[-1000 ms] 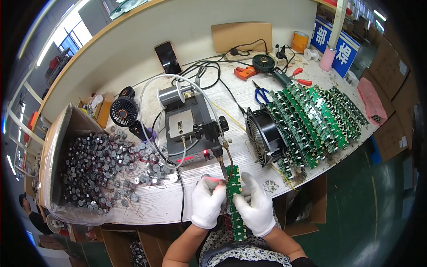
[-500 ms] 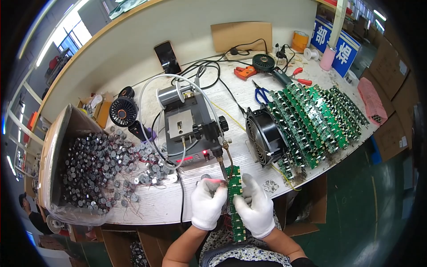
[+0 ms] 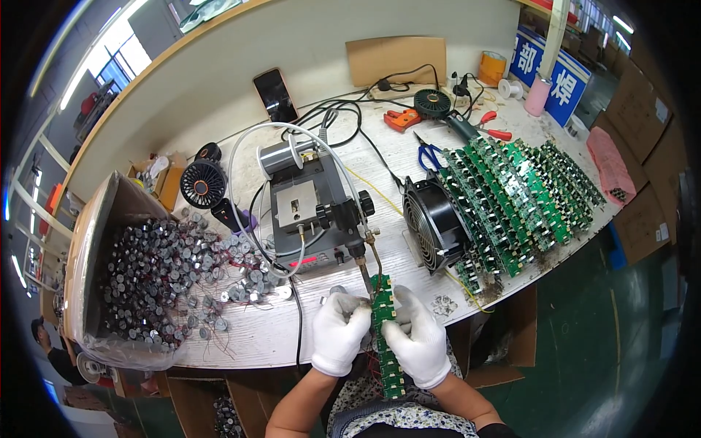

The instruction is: The person assembles portable fans by integrating electric motors and printed circuit boards into fan housings, connecting the components with wires. A soldering iron is used to secure the electrical connections.

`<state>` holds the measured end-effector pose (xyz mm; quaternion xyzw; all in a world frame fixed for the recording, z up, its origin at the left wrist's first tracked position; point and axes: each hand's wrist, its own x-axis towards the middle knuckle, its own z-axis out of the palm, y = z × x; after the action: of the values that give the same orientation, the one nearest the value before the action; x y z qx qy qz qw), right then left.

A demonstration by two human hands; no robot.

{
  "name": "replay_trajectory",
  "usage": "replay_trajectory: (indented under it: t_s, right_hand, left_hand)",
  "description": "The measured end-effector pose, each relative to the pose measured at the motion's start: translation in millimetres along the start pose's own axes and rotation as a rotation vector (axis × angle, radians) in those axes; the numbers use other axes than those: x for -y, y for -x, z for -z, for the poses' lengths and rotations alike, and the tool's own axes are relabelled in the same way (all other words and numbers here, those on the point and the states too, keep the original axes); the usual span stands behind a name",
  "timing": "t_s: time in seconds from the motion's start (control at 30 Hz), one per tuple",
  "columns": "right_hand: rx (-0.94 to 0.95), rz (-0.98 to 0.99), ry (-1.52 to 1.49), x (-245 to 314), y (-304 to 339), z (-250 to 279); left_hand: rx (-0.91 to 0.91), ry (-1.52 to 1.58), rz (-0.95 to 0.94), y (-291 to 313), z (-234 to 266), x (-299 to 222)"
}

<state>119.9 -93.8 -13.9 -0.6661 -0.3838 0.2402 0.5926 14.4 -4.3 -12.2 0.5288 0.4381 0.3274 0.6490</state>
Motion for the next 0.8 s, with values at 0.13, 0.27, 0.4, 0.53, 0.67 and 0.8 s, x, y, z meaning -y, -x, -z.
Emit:
replay_trajectory:
  t_s: [0.13, 0.27, 0.4, 0.53, 0.67, 0.8]
  right_hand:
    - [0.006, -0.021, -0.025, -3.0, 3.5, 1.9]
    - [0.019, -0.022, -0.020, -5.9, 6.2, 3.2]
    - [0.014, -0.033, -0.013, -3.1, 6.9, 4.1]
    - [0.022, -0.045, -0.023, -1.4, 6.1, 4.7]
    - [0.032, -0.062, -0.061, 0.2, 5.3, 4.4]
    - [0.030, -0.051, -0.090, -1.0, 5.1, 4.3]
  left_hand:
    - [0.101, -0.106, -0.016, -10.0, 12.0, -7.4]
    - [0.280, -0.181, 0.029, -17.6, 21.2, -12.8]
    - [0.365, -0.229, 0.051, -23.5, 23.0, -17.3]
    - [0.382, -0.171, 0.104, -24.3, 21.8, -21.9]
    - [0.395, -0.116, 0.136, -25.0, 21.1, -24.3]
    - [0.397, -0.118, 0.161, -25.2, 18.6, -31.3]
